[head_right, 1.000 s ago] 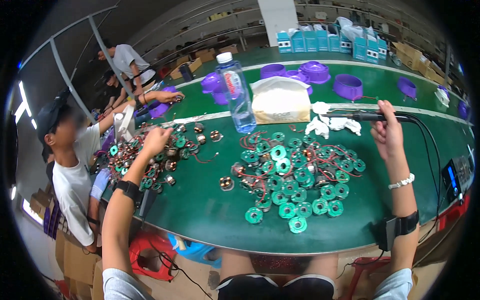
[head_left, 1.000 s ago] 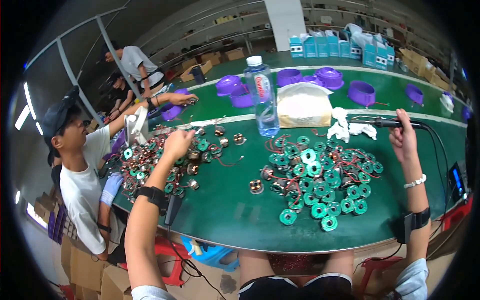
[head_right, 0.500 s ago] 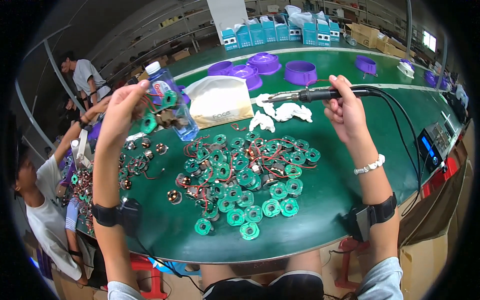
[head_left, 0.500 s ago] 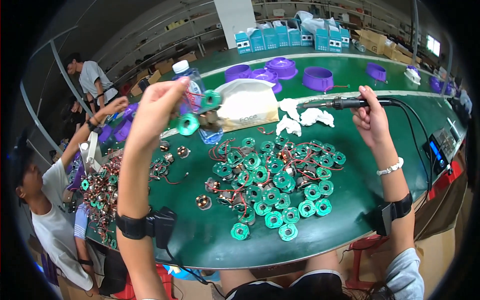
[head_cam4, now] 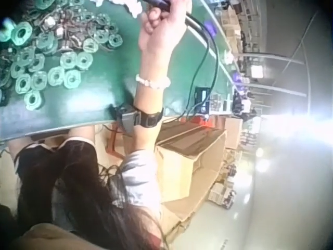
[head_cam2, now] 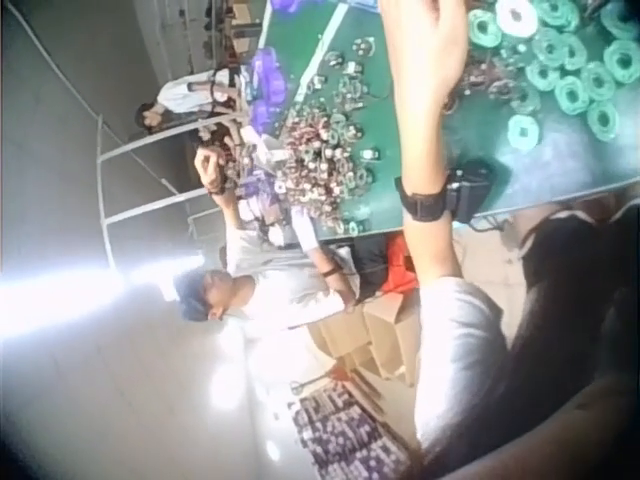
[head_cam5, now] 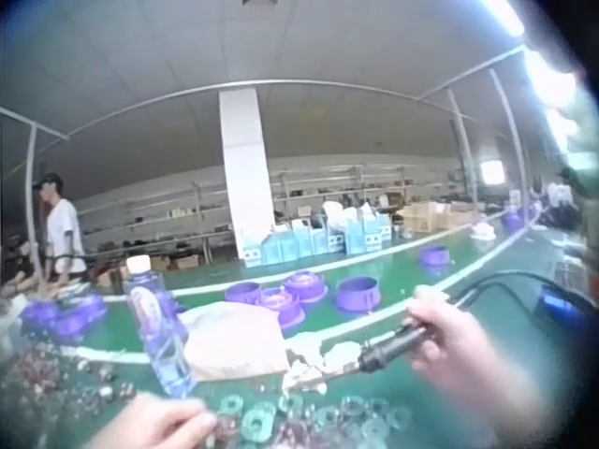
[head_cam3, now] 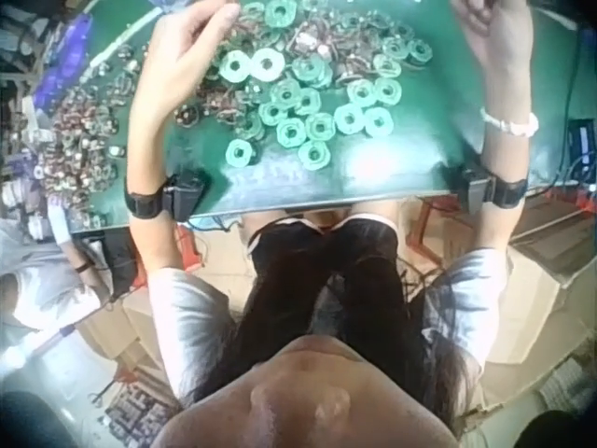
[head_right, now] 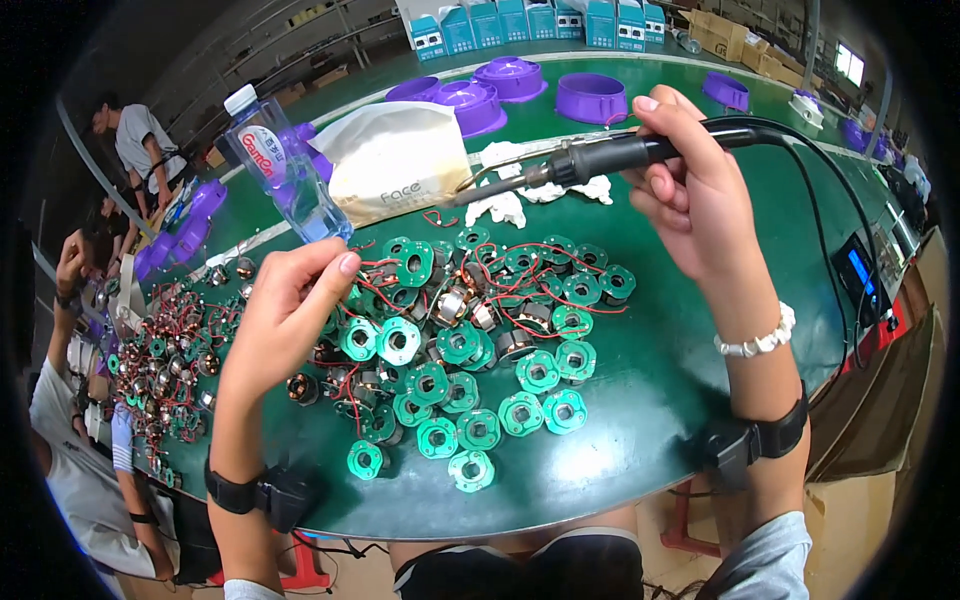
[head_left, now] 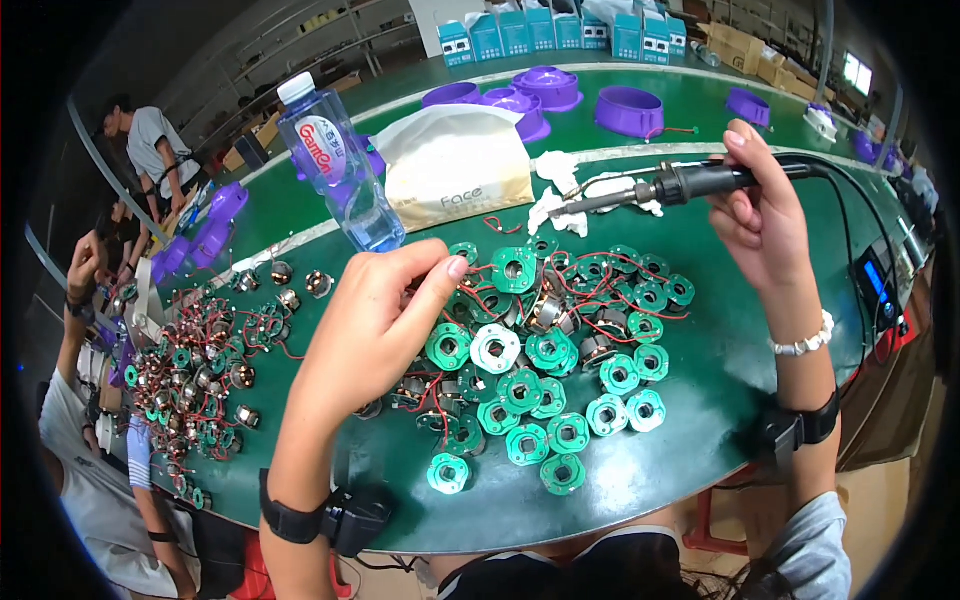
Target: Soldering copper wires onto small green electronic circuit boards using a soldering iron.
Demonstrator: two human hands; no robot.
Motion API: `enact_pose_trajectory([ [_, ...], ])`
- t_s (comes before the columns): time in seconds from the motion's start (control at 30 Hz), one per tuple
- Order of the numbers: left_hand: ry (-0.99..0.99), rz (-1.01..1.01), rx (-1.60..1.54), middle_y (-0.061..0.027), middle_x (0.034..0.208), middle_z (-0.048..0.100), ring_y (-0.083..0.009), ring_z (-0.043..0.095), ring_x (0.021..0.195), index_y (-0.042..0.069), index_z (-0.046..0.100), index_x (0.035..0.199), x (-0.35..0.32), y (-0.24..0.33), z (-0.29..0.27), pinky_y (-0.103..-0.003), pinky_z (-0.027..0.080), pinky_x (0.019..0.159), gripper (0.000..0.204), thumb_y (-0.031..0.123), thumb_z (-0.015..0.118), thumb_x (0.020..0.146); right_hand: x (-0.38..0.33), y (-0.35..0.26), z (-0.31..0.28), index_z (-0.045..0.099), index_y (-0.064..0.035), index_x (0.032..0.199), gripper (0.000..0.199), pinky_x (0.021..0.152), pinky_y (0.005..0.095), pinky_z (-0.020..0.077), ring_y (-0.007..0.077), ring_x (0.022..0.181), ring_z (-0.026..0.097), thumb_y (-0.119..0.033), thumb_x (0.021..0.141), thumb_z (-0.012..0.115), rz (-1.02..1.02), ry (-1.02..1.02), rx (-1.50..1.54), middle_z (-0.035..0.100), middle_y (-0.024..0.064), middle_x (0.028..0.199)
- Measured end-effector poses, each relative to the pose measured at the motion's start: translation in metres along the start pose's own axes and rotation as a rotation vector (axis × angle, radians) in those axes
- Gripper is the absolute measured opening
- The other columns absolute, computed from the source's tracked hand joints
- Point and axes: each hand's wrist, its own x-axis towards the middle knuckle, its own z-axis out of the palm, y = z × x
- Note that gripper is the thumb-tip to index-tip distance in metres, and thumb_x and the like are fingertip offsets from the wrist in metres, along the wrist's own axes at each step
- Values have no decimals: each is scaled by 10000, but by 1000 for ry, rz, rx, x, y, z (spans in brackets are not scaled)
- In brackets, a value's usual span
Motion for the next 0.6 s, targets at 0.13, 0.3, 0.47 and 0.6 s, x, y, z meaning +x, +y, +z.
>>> enact_pose_trajectory([
  [0.13, 13, 93, 214, -105, 490, 342, -164, 321, 428, -34, 449, 669, -7, 12, -11, -315, 277, 429, 241, 125, 472, 848, -13, -7, 18, 362, -137, 713, 210, 286, 152, 161, -2, 305, 222, -191, 843, 519, -63, -4, -55, 338, -65, 459],
  [0.3, 15, 68, 34, -107, 509, 426, -156, 411, 411, -40, 501, 706, -6, 14, -6, -266, 337, 408, 143, 61, 517, 806, -22, -6, 25, 345, -134, 707, 224, 287, 153, 167, -7, 315, 240, -185, 841, 517, -139, -13, -141, 349, -64, 493],
  [0.47, 177, 118, 76, -80, 502, 448, -124, 436, 416, -27, 508, 705, -8, 13, 0, -232, 355, 416, 107, 28, 523, 795, -25, 1, 32, 339, -137, 702, 229, 294, 149, 180, -15, 338, 285, -175, 831, 525, -104, 28, -158, 395, -55, 563],
  [0.6, 245, 70, -106, 65, 590, 344, -3, 265, 525, -6, 491, 741, -8, 8, 11, -188, 168, 440, 111, 47, 503, 837, -30, 1, 39, 345, -137, 704, 227, 303, 147, 189, -13, 343, 289, -173, 824, 534, -136, 140, -207, 408, -49, 574],
])
